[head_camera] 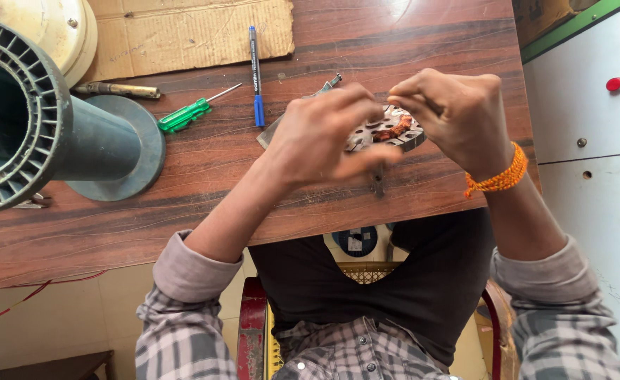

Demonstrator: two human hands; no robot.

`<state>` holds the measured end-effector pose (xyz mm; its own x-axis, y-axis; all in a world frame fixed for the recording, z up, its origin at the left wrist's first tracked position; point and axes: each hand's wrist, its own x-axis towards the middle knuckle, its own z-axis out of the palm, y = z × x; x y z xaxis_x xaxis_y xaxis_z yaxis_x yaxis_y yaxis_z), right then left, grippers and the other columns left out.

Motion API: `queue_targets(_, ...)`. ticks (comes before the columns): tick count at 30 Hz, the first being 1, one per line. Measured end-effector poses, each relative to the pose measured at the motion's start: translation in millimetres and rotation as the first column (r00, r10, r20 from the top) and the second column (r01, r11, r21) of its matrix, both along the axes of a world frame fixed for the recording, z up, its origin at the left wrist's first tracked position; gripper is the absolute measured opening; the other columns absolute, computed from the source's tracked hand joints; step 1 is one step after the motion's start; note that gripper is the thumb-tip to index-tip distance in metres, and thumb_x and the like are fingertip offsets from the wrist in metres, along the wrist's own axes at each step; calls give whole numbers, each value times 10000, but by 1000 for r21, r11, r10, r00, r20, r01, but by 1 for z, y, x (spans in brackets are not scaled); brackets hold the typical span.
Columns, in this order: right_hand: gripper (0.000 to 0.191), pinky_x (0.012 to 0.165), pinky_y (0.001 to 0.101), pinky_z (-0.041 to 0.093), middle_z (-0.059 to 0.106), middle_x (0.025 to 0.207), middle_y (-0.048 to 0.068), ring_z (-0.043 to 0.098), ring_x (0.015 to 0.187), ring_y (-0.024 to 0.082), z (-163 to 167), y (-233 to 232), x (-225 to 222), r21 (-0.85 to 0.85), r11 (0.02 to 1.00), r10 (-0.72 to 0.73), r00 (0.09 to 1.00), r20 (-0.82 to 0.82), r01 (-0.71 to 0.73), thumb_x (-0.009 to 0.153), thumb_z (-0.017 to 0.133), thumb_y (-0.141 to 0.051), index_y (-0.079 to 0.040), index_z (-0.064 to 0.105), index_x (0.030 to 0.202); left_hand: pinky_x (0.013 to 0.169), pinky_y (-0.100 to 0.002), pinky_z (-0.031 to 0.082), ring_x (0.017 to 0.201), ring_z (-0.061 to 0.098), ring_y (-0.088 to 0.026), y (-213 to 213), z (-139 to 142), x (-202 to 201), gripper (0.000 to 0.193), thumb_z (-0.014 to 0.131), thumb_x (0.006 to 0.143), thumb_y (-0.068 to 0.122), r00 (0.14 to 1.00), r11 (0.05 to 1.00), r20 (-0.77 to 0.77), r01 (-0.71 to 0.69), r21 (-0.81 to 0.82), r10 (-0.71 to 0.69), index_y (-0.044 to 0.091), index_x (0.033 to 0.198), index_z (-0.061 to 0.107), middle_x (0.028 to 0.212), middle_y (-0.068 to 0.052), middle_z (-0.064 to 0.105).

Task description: The person sits at a workbench and inserts small copper conductor pieces one at a time into the slots of a motor rotor assembly, pressing each piece into place by hand and rotating the rotor to reach new slots. The rotor rests on the wooden bench while both hands position and seat the copper pieces around its circumference.

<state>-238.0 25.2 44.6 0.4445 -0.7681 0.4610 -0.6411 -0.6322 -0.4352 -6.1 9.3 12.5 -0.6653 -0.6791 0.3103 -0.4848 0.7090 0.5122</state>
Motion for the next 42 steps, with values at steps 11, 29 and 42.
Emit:
queue_targets(11,195,567,292,478,718,782,51,683,654,164,15,-9,8,-38,999,4,976,-217,-13,1037,825,-222,-60,734,980,1146,-471,466,1339,576,-235,-18,-36,-20,353,756,897,419,845,801,-497,151,579,199,132,1104,747,1292,-34,667)
queue_targets(29,80,598,292,550,763,850,60,738,676,175,3,76,30,247,969,-2,999,-46,14,908,797,-102,-68,728,929,868,-338,625,1022,724,-157,-44,-24,6,140,815,858,185,884,804,-441,371,464,-153,188,997,823,1121,-4,738)
queue_targets(42,77,712,294,589,746,884,43,722,764,195,-60,116,-19,445,858,-395,884,251,257,931,711,-65,-80,729,1005,993,-376,549,1179,573,-187,16,19,-5,534,797,922,371,980,970,40,198,-138,-194,257,1411,614,1339,26,611)
